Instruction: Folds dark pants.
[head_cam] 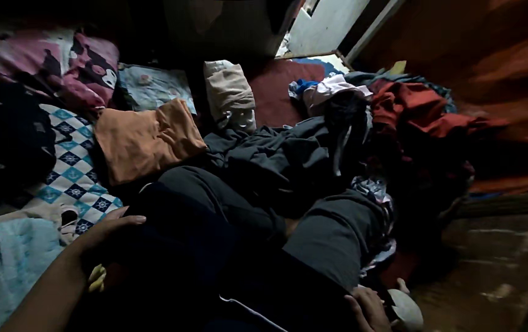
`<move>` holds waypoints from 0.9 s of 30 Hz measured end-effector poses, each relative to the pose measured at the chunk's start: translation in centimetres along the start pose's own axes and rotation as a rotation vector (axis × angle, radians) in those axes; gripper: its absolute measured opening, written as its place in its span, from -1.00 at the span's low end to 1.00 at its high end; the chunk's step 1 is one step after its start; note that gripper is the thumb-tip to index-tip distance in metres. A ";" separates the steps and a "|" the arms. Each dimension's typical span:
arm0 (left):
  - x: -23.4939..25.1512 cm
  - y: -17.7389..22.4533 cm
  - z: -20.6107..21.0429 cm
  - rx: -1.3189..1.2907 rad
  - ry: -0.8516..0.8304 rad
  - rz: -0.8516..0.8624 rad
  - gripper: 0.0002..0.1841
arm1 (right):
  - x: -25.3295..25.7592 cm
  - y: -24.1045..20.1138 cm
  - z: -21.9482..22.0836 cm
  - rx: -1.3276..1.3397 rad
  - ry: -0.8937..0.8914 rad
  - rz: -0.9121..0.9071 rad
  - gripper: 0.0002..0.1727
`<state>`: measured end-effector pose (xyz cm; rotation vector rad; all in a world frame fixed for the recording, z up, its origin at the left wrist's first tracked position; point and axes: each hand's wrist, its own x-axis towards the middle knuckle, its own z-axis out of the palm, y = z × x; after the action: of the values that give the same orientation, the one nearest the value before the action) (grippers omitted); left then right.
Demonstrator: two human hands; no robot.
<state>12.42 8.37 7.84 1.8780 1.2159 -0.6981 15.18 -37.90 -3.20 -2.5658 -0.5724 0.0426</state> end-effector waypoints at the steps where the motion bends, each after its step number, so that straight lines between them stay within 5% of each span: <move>1: 1.5 -2.5 0.1 -0.017 0.050 0.250 -0.70 | -0.2 0.0 0.6 -0.050 0.070 -0.036 -0.42; 2: 5.3 -6.8 -0.2 -0.194 0.065 0.686 -0.78 | -0.2 -0.1 1.1 -0.120 0.148 -0.080 -0.43; 3: 6.7 -7.7 0.1 -0.428 0.074 0.728 -0.84 | 0.2 -0.1 1.1 -0.168 0.195 -0.116 -0.49; 6: 4.5 -6.4 -0.2 -0.679 0.172 0.532 -0.72 | 2.8 1.0 -0.1 -0.196 0.213 -0.201 -0.61; 10: 4.9 -8.2 0.2 -0.802 0.341 0.601 -0.63 | 11.2 1.3 -3.0 -0.267 0.167 -0.294 -0.52; 16: 2.8 -9.9 3.0 -0.916 0.477 0.535 -0.48 | 28.4 -3.8 -5.6 -0.440 0.189 -0.438 -0.54; 19: 1.7 -11.3 4.8 -0.934 0.502 0.478 -0.22 | 33.6 -9.5 -4.6 -0.403 0.259 -0.345 -0.53; 21: 0.8 -12.2 5.5 -0.926 0.475 0.411 -0.01 | 32.5 -13.7 -2.4 -0.198 0.225 -0.377 -0.49; 24: -2.0 -11.6 5.7 -1.005 0.356 0.344 -0.22 | 25.0 -17.1 7.3 0.340 0.225 -0.827 -0.52; 25: -2.0 -12.1 6.1 -1.057 0.338 0.370 -0.27 | 20.4 -19.3 6.6 0.293 -0.151 -0.810 -0.44; 27: -2.4 -12.7 6.3 -1.113 0.293 0.432 -0.31 | 13.5 -22.7 6.9 0.316 -0.405 -0.785 -0.34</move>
<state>-0.38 4.96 2.36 1.1951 0.9772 0.4593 17.65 -11.43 2.80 -1.8813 -1.5447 0.3513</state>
